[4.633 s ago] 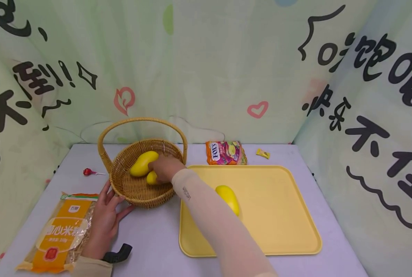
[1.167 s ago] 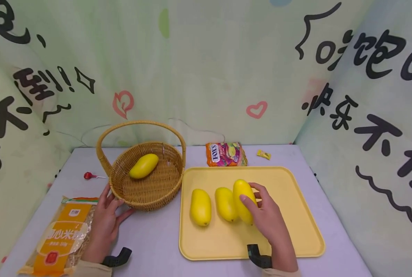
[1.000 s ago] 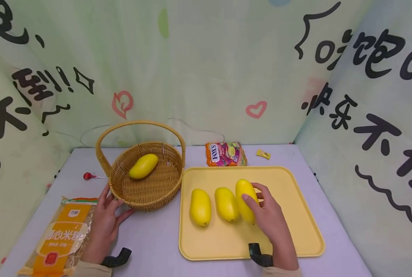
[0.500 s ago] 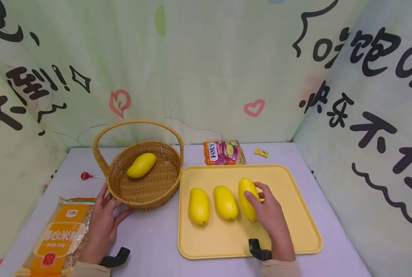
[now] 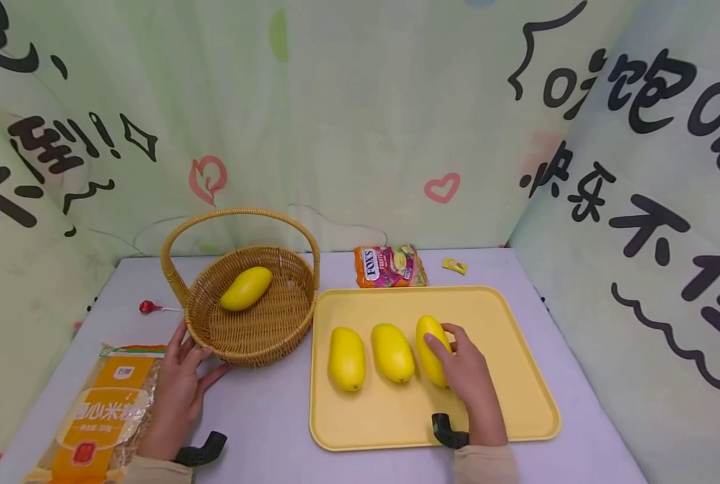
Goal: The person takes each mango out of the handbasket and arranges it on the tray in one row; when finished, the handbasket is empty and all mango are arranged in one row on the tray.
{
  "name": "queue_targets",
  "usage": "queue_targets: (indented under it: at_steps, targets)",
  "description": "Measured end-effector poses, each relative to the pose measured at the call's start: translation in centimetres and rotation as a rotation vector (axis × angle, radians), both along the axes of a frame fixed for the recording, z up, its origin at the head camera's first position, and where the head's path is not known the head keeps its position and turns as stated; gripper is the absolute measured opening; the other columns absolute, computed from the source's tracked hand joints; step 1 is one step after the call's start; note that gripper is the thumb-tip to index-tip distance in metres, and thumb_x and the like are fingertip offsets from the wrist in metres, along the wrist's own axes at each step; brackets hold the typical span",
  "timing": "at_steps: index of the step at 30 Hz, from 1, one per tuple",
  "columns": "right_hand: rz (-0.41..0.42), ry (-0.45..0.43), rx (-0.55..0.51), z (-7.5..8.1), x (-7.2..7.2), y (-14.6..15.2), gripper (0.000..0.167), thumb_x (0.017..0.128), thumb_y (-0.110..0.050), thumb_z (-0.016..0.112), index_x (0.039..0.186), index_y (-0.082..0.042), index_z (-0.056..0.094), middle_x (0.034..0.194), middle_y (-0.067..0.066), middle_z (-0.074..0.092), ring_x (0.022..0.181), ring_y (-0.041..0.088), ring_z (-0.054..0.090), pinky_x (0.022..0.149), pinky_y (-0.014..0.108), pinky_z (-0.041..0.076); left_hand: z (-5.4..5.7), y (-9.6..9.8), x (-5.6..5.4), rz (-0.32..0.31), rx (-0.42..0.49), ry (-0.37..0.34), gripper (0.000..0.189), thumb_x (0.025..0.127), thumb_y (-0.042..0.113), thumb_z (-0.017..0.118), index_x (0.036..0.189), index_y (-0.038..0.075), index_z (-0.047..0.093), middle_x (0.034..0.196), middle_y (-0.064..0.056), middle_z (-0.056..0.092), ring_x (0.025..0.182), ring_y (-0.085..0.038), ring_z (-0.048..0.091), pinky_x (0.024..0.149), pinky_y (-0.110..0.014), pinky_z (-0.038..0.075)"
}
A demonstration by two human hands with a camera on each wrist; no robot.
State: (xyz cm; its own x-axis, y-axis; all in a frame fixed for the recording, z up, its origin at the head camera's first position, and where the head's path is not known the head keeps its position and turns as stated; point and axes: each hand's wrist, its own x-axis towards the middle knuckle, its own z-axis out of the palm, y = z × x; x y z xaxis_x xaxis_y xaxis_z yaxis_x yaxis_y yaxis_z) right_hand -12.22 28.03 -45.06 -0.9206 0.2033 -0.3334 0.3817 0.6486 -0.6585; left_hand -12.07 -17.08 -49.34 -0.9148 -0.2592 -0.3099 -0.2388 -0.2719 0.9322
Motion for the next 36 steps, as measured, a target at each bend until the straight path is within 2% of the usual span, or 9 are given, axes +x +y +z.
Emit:
queue_targets:
  at_steps: [3, 5, 19, 36]
  targets:
    - [0.010, -0.003, 0.020, -0.4, -0.1, 0.1, 0.088, 0.100, -0.072, 0.049, 0.163, -0.013, 0.032, 0.147, 0.031, 0.049, 0.116, 0.041, 0.056, 0.081, 0.037, 0.056, 0.0, -0.1, 0.0, -0.003, 0.003, 0.001, 0.080, 0.107, 0.011, 0.051, 0.168, 0.046, 0.014, 0.177, 0.000, 0.018, 0.147, -0.027, 0.046, 0.102, -0.049, 0.059]
    - [0.016, -0.005, 0.032, -0.6, -0.2, 0.1, 0.087, 0.101, -0.072, 0.049, 0.162, -0.011, 0.033, 0.146, 0.032, 0.050, 0.114, 0.041, 0.056, 0.081, 0.037, 0.056, 0.0, -0.1, 0.0, 0.003, 0.001, -0.001, 0.080, 0.107, 0.010, 0.051, 0.169, 0.045, 0.014, 0.177, -0.001, 0.019, 0.147, -0.028, 0.046, 0.101, -0.050, 0.059]
    - [0.066, 0.020, 0.085, -1.4, -0.7, 0.1, 0.084, 0.105, -0.066, 0.045, 0.160, -0.004, 0.034, 0.146, 0.035, 0.053, 0.123, 0.046, 0.056, 0.099, 0.058, 0.051, -0.1, 0.0, -0.1, 0.011, -0.005, -0.017, 0.081, 0.106, 0.009, 0.052, 0.168, 0.047, 0.016, 0.177, -0.001, 0.020, 0.146, -0.026, 0.047, 0.101, -0.052, 0.059]
    - [0.070, -0.008, 0.103, -1.3, -0.7, 0.0, 0.095, 0.103, -0.075, 0.036, 0.162, 0.000, 0.030, 0.152, 0.039, 0.047, 0.132, 0.050, 0.051, 0.110, 0.066, 0.046, 0.0, 0.1, -0.2, 0.011, -0.008, -0.011, 0.081, 0.106, 0.009, 0.052, 0.168, 0.047, 0.016, 0.177, -0.001, 0.020, 0.146, -0.026, 0.047, 0.102, -0.053, 0.058]
